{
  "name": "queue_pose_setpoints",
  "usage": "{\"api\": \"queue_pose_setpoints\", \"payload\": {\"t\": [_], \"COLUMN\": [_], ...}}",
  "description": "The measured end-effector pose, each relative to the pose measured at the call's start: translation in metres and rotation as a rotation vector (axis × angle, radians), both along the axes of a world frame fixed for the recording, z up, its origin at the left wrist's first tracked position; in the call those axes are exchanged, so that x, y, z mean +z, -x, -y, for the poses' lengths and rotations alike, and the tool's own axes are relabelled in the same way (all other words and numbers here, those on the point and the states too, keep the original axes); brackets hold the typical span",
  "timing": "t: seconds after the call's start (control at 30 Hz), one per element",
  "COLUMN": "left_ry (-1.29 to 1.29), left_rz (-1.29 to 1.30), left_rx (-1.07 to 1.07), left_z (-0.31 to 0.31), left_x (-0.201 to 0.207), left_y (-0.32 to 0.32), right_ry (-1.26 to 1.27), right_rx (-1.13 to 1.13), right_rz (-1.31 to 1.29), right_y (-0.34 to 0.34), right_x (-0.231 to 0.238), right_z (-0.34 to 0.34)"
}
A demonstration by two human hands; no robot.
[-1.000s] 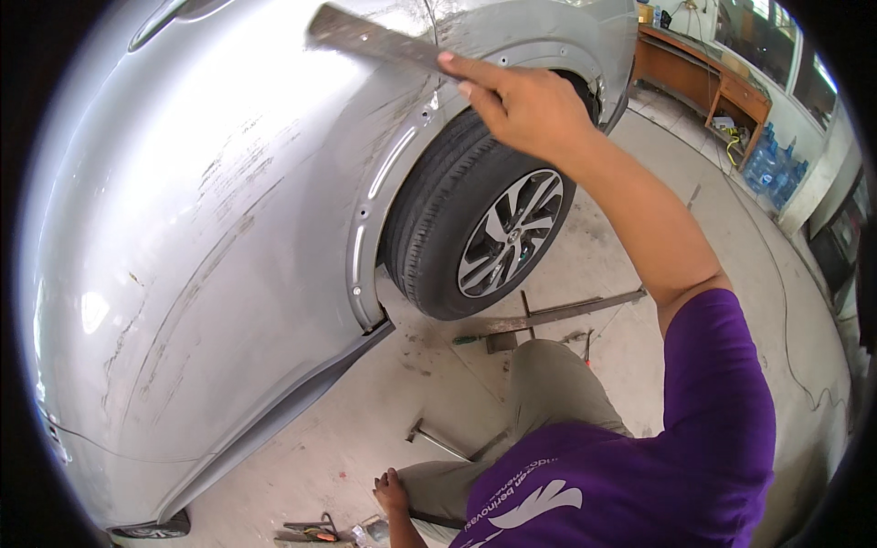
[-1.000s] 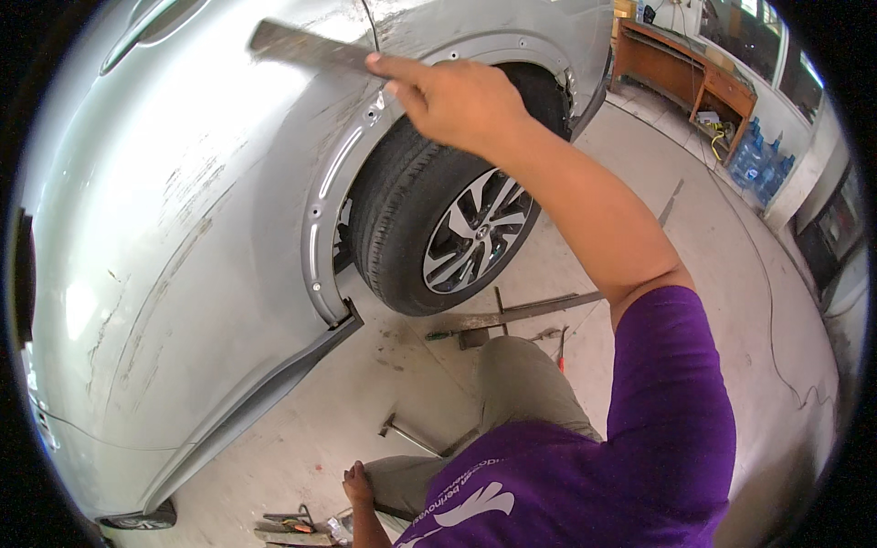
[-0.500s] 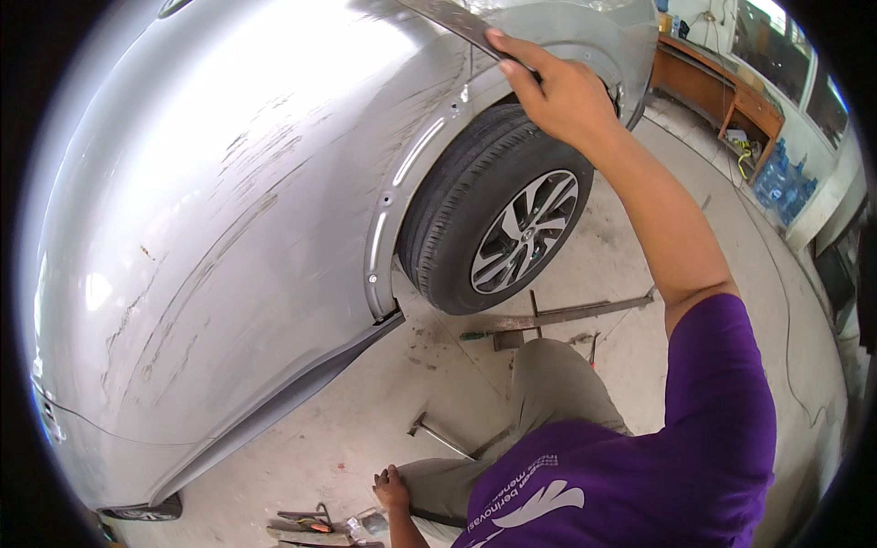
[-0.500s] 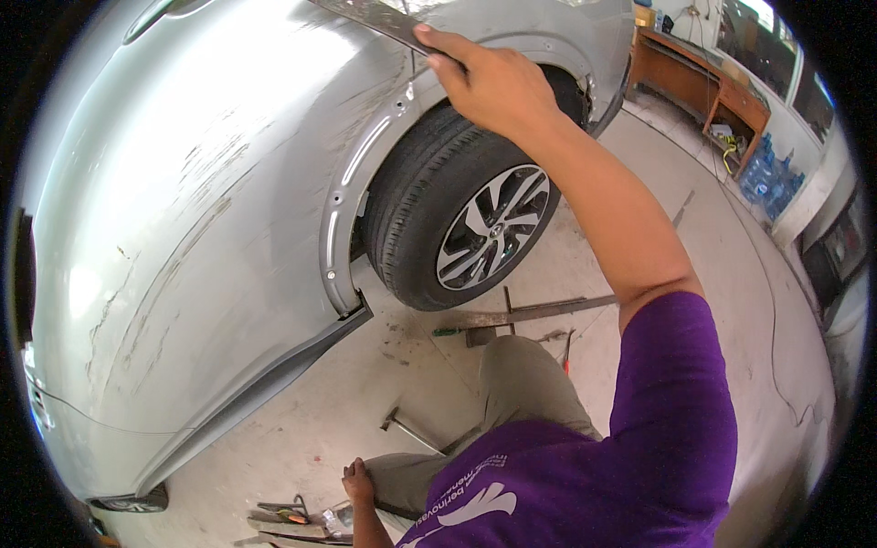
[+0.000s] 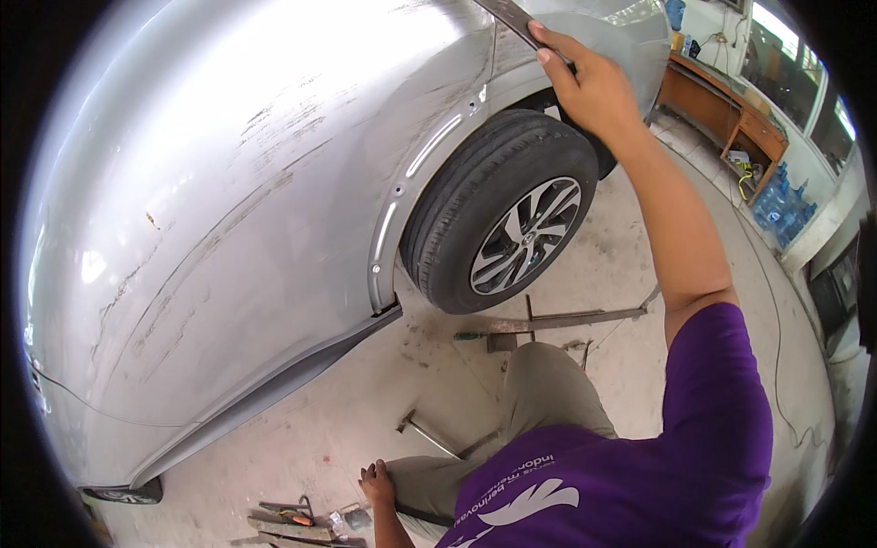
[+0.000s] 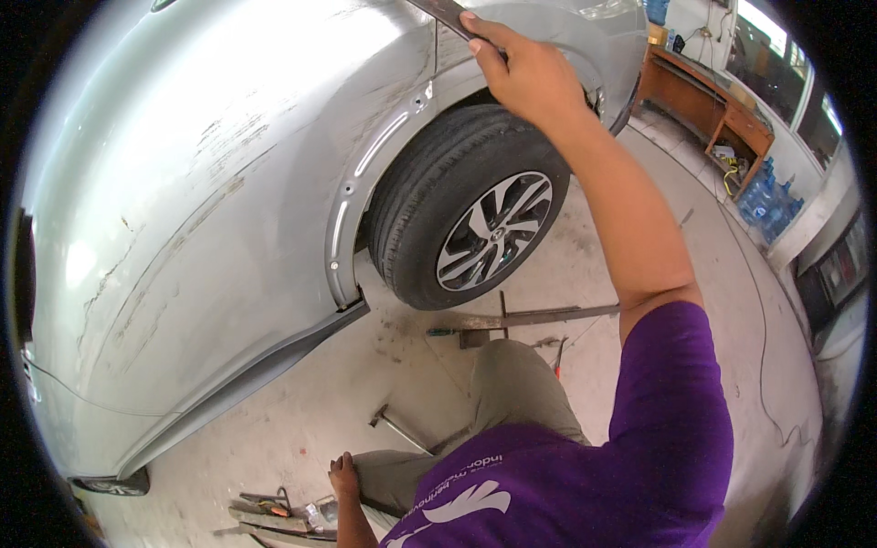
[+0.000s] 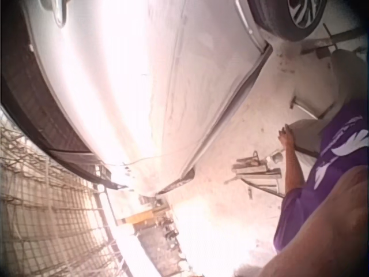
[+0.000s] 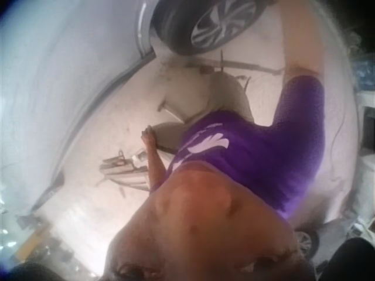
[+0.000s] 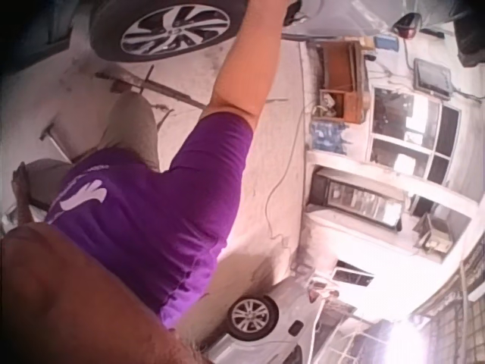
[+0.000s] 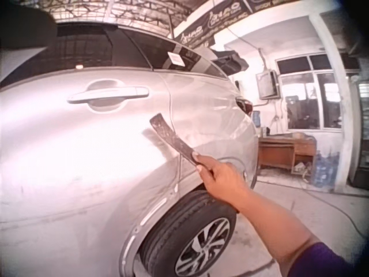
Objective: The person uses a flat metal tool to scrape and smooth a damaged section of a car's silver rear fender, periodically checking the surface contour by hand.
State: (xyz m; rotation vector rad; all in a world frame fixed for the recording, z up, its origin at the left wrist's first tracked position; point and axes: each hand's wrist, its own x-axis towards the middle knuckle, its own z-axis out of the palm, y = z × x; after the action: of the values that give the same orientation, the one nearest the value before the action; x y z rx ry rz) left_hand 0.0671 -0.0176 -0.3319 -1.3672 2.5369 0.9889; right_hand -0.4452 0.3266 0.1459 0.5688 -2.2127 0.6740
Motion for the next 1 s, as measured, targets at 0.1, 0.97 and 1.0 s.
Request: {"api": "queue_pose_setpoints", "payload": {"t": [0.1, 0.97, 1.0], "left_ry": [-0.004, 0.043, 0.027], "left_rz": [-0.046, -0.013, -0.009], "left_rx": [0.044, 0.07, 0.115], "left_z": [-0.006, 0.004, -0.004], "left_x": [-0.001, -0.023, -0.008], "left_y": [0.009, 0.006, 0.014], "right_ry": [-0.178, -0.23, -0.201], "right_rx": [-0.14, 0.047, 0.058], "right_rz": [0.135, -0.152, -0.153], "right_y": [-0.008, -0.025, -0.034], "right_x": [-0.009, -0.012, -0.006], "right_z": [0.015, 0.03, 0.032]}}
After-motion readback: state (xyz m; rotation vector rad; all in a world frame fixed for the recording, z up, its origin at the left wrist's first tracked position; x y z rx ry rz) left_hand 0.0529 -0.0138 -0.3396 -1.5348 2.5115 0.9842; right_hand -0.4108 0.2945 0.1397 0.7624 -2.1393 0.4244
